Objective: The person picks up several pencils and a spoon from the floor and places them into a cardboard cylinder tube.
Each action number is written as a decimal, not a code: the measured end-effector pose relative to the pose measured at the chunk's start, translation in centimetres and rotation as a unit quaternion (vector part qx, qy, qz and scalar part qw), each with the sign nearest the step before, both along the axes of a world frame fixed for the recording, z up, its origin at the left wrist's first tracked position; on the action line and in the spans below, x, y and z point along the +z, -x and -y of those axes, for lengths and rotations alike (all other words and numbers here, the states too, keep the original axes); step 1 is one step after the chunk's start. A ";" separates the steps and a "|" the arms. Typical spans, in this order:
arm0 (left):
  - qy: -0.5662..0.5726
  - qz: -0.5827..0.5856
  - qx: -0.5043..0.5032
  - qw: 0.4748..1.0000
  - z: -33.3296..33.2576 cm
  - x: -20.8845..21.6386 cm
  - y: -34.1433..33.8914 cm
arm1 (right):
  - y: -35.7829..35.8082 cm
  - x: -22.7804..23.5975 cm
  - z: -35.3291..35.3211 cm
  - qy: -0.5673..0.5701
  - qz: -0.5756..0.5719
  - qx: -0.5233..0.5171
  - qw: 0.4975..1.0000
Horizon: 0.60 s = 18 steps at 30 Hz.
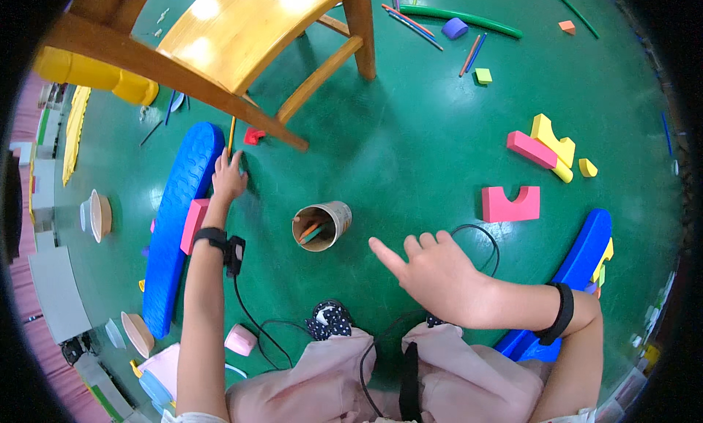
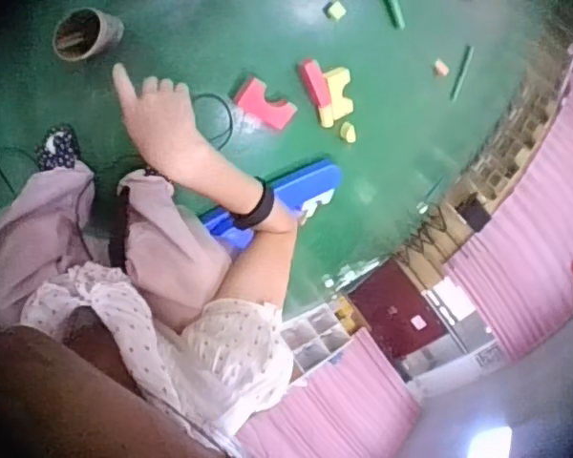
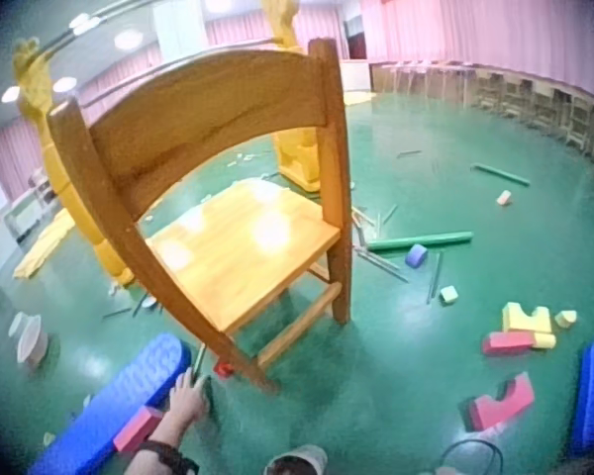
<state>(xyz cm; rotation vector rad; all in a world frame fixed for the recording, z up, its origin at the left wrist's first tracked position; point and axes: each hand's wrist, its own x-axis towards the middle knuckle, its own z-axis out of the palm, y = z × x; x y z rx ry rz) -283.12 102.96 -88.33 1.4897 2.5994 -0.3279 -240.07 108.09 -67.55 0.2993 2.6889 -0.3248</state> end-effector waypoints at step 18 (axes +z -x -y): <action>-0.223 0.319 0.131 0.912 3.6 1.9 -2.8 | 0.3 0.6 1.2 0.030 0.033 0.021 0.999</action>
